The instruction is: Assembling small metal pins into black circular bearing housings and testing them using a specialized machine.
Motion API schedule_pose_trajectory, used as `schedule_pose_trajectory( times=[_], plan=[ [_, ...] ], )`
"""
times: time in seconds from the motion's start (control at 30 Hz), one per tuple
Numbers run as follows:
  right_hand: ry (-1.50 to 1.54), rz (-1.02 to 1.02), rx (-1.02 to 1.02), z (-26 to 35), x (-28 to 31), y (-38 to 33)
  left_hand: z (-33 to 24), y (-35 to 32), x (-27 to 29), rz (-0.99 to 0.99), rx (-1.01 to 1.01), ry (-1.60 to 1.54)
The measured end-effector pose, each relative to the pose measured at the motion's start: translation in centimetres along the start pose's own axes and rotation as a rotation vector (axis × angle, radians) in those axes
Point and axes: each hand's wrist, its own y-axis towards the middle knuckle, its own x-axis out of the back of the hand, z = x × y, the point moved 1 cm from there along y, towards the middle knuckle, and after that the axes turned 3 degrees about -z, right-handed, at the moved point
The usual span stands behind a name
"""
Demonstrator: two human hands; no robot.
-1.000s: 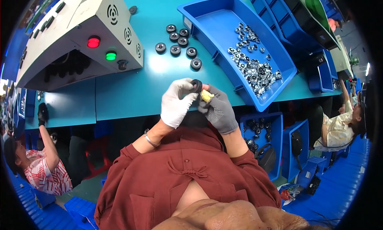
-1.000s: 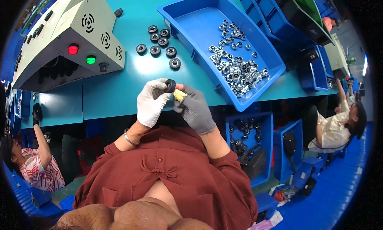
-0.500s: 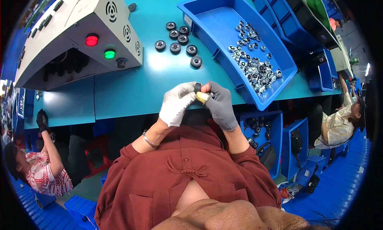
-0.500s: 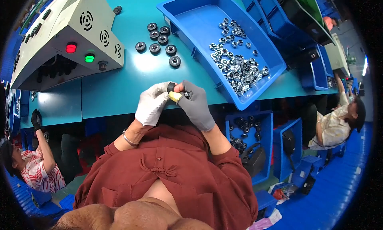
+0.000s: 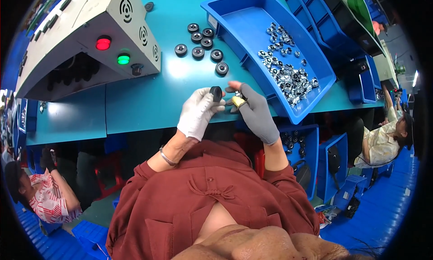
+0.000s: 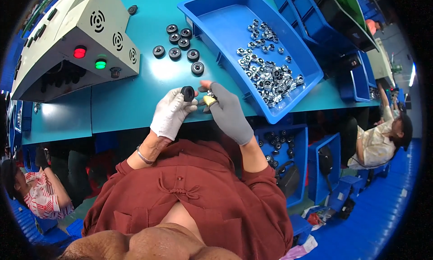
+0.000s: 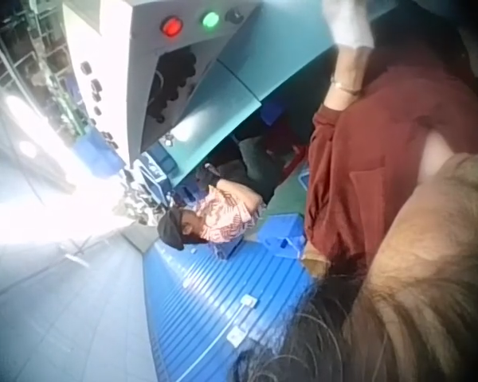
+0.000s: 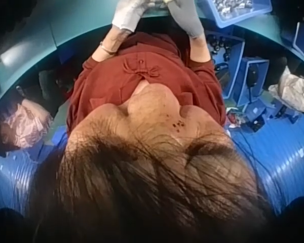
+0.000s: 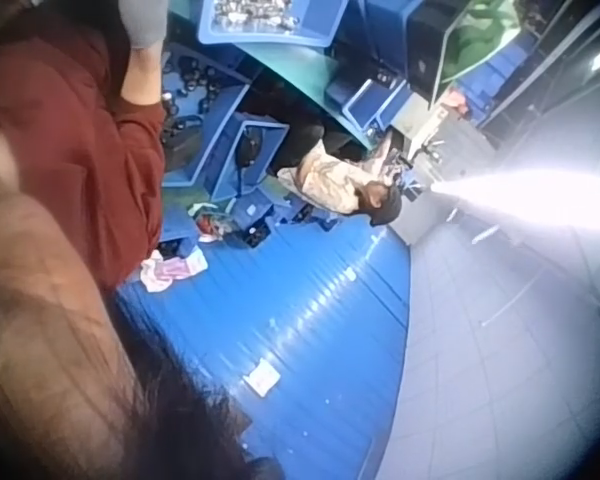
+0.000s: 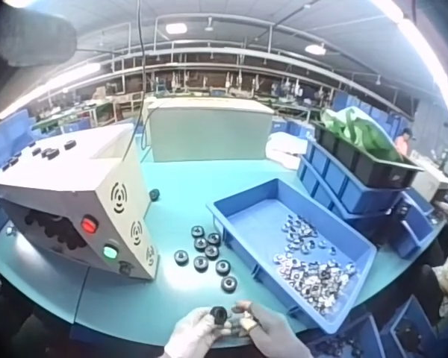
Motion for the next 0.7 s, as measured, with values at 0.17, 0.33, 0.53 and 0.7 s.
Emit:
schedule_pose_trajectory(
  times=[0.17, 0.33, 0.53, 0.7],
  plan=[
    [-0.051, -0.156, 0.051, 0.2, -0.2, 0.0, 0.0, -0.1, 0.0, 0.029, 0.026, 0.021],
    [-0.843, -0.168, 0.535, 0.4, -1.5, 0.2, 0.8, 0.0, -0.4, 0.079, 0.113, -0.105],
    [-0.886, -0.159, 0.632, 0.1, -2.3, -0.2, 0.6, -0.3, -1.5, 0.005, 0.141, -0.021],
    [-0.526, -0.226, 0.551, 0.6, -0.9, -0.4, 0.4, -0.4, -2.4, 0.066, 0.19, -0.204]
  ],
)
